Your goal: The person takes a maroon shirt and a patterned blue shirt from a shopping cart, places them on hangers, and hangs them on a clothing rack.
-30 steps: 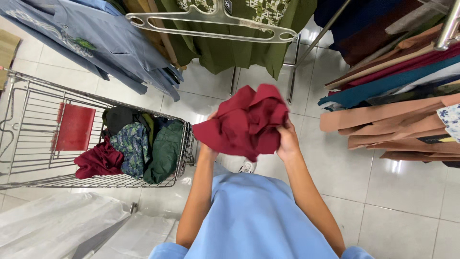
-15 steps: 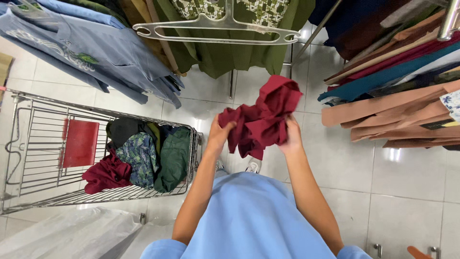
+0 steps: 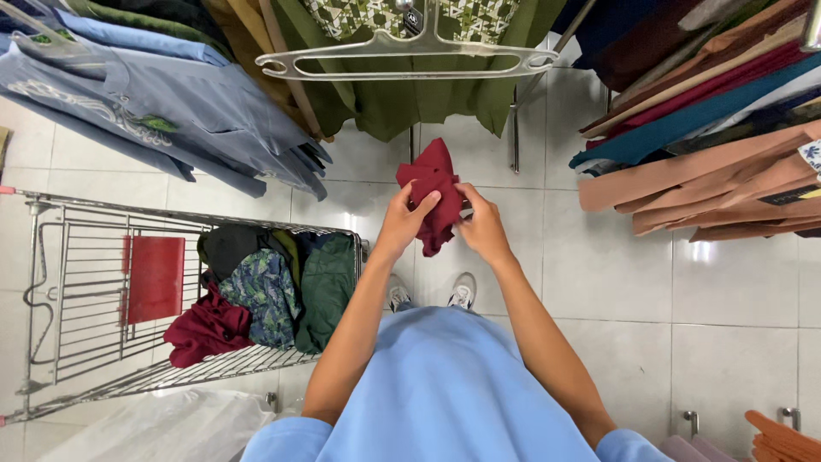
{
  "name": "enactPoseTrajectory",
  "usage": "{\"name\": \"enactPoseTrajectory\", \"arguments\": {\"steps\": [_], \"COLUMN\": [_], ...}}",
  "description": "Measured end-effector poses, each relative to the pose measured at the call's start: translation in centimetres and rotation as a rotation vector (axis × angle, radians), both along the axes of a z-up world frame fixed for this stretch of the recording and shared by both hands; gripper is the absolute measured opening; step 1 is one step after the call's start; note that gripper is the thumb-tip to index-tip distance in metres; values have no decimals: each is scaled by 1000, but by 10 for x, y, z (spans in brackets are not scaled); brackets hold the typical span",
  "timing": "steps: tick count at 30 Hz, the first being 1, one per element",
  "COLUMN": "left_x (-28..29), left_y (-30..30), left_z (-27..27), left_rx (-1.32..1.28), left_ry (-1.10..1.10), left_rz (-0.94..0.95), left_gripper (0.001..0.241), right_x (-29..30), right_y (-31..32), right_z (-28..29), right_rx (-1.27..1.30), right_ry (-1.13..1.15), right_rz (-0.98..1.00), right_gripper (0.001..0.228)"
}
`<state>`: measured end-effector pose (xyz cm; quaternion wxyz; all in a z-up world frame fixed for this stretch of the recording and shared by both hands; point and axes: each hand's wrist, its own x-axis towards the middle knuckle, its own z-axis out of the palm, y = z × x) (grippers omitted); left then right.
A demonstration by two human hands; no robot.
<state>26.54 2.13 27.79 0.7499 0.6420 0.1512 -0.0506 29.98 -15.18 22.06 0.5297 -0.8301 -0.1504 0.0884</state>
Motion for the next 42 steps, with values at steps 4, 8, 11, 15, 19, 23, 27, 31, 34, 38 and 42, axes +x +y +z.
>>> {"name": "enactPoseTrajectory", "arguments": {"steps": [4, 8, 11, 15, 19, 23, 27, 31, 34, 38, 42], "left_x": [-1, 9, 11, 12, 20, 26, 19, 14, 9, 22, 28], "left_y": [15, 49, 59, 51, 36, 42, 48, 44, 36, 20, 7], "left_z": [33, -13, -14, -4, -13, -25, -22, -18, 3, 16, 35], "left_rx": [-108, -224, -63, 121, 259, 370, 356, 281, 52, -37, 333], "left_ry": [123, -60, -158, -324, -253, -475, -432, -423, -484, -430, -649], "left_rz": [-88, -146, -191, -310, -326, -96, 4, -91, -373, -300, -267], "left_gripper": [83, 41, 46, 80, 45, 10, 3, 17, 33, 30, 10], "right_x": [5, 10, 14, 24, 34, 50, 61, 61, 55, 62, 69], "right_y": [3, -5, -15, -26, -33, -44, -57, -54, -48, -44, -36], "right_z": [2, 19, 23, 8, -8, -22, -39, -13, 28, 30, 33], "right_rx": [96, 371, 516, 599, 662, 762, 867, 871, 896, 783, 641], "right_ry": [38, 79, 137, 209, 265, 346, 438, 370, 354, 319, 273], "right_rz": [-3, -95, -147, -179, -200, -243, -281, -231, -126, -145, -162], "right_gripper": [72, 67, 61, 50, 41, 30, 22, 24, 18, 14, 16]}}
